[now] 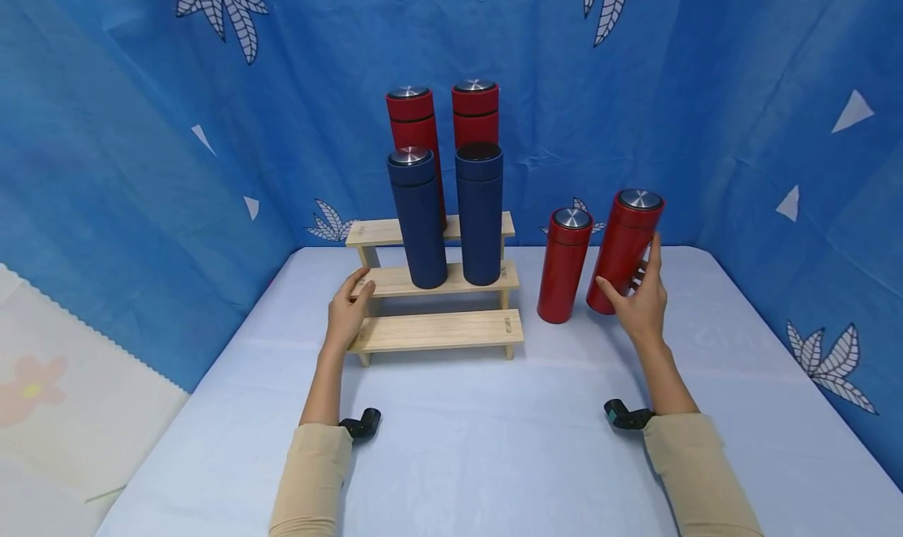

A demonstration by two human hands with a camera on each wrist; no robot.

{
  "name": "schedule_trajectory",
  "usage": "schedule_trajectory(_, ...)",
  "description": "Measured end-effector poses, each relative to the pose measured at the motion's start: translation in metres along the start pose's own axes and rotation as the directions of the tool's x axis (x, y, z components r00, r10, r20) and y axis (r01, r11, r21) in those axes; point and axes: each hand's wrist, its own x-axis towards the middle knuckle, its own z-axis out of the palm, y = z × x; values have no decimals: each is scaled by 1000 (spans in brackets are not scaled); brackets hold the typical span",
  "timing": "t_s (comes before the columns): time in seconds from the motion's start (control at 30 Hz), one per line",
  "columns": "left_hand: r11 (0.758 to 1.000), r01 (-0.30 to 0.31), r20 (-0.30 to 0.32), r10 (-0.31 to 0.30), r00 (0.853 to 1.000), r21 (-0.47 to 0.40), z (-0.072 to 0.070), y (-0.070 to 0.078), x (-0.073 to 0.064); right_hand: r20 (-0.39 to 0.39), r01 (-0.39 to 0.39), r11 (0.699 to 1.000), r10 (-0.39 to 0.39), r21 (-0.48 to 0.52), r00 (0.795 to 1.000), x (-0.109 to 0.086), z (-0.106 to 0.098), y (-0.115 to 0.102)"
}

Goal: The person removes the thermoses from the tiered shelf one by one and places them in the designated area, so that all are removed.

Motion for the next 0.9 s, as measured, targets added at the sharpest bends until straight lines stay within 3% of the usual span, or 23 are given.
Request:
schedule_trajectory(0.4, 1000, -4, -13, 4, 1000, 18, 1, -1, 0, 34, 8, 1000, -8, -5, 999, -12, 4, 27)
schedule_trajectory(0.9, 1000, 8, -14, -8, 1000, 12, 1, -2, 0, 13, 18, 1000, -17, -19, 1000, -17, 5, 32)
